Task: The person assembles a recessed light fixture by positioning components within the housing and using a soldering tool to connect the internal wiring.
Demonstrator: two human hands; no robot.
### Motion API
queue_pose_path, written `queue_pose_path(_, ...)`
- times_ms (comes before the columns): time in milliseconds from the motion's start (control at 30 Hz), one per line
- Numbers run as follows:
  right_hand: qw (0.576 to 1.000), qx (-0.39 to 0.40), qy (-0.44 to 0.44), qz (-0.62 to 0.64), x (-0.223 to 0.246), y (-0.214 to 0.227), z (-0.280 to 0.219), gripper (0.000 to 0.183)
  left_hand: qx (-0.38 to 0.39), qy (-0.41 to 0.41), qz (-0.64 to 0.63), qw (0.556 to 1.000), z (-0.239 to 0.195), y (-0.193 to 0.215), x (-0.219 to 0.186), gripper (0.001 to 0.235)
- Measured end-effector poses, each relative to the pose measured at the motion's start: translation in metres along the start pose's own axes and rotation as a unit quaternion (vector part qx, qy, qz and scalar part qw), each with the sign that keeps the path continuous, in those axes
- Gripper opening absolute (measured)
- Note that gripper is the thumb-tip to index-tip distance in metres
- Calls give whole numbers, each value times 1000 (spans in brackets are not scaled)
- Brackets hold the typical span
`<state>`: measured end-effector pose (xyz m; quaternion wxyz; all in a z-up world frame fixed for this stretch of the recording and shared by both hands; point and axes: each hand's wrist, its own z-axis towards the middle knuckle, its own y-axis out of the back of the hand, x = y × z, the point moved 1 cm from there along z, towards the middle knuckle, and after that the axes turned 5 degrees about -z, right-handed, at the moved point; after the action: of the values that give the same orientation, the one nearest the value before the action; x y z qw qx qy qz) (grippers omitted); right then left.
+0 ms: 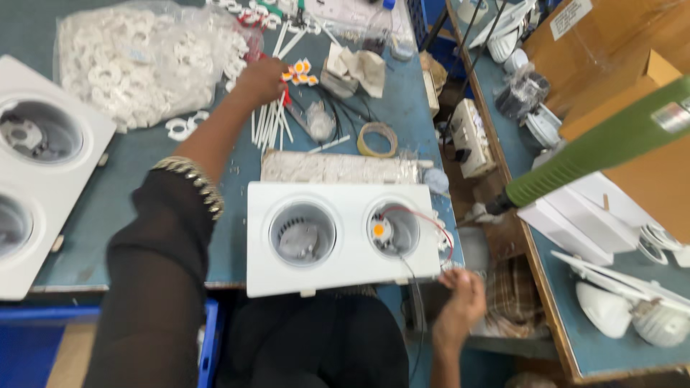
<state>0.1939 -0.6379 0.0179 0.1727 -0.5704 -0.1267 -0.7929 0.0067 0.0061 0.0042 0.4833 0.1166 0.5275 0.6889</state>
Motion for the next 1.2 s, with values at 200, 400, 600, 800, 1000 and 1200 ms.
queue_pose_path(200, 997, -40, -49, -54, -8, 44, 30, 23, 8, -77, 214, 974, 29, -13, -27, 27)
queue_pose_path(400, 997, -32, -65, -42, -18, 48, 41, 24, -45, -183, 261, 947, 26, -9, -37, 21)
queue_pose_path(600, 998, -2, -38, -50, 5, 43, 27, 24, -75, -136, 25, 988, 14, 42, -67, 19)
queue_pose_path(800, 998, -3, -40, -49, 22, 63, 16, 23, -3, -155, -98, 983, -47, 170, -147, 28)
queue_pose_path(1000, 996, 51, 13, -71, 22, 56, 60, 17, 107, 220, -13, 970, -184, 323, -283, 31)
queue_pose_path(1200, 946, 158, 181, -218, -14, -12, 153, 28, 165, 322, -293, 885, -364, 332, -344, 28)
